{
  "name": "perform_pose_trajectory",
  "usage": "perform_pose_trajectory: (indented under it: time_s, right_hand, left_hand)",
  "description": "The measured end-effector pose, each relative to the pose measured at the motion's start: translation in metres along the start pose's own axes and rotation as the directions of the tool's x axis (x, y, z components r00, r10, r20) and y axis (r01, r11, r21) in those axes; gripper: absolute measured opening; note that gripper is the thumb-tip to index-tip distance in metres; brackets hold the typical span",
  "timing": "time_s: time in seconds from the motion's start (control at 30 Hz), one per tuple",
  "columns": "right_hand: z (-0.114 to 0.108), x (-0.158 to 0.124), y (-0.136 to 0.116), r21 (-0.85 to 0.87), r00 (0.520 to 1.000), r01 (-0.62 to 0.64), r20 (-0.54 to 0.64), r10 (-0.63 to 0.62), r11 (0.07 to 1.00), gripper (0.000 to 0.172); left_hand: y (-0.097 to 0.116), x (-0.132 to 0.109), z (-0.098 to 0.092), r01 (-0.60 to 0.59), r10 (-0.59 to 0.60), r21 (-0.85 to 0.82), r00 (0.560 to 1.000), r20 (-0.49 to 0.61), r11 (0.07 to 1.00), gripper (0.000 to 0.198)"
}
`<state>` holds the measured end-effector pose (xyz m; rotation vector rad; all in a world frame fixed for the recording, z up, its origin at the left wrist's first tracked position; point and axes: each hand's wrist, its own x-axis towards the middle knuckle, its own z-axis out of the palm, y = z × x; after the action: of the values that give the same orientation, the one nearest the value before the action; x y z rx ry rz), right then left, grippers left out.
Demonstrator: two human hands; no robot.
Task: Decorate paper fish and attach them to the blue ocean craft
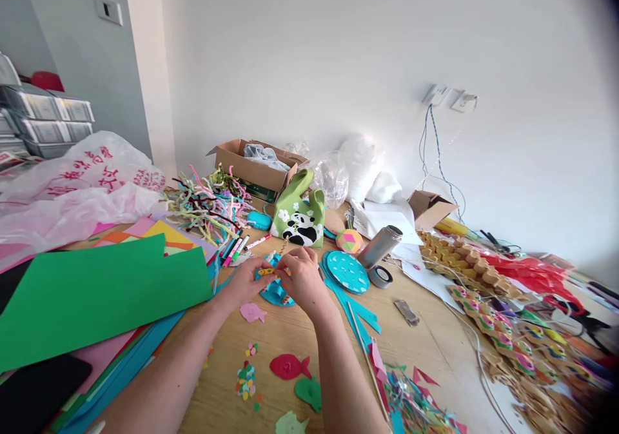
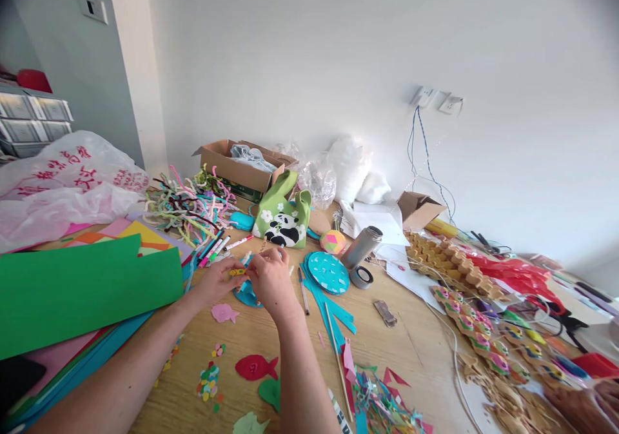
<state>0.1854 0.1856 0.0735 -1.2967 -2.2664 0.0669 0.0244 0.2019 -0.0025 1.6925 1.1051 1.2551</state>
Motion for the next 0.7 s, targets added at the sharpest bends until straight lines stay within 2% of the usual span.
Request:
perform_pose_trajectory:
  time_s: [0.2,0.7]
  right_hand:
    - [0.0,0.0002,-0.0005,-0.004,1.0,-0.009,0.014,0.009,1.0,0.013]
    - [-0.0035,0.0005,-0.0036,-0.029,0.997,-0.045,0.056,0.047,0.999,0.013]
  left_hand:
    - [-0.0003,0.0007,0.0005,-0.032,0.032,0.019,0.999,-0.031,0.999,0.015]
    - [-0.0092,0.0013,0.0031,-0.096,0.096,0.016,0.995,-0.024,0.995,0.013]
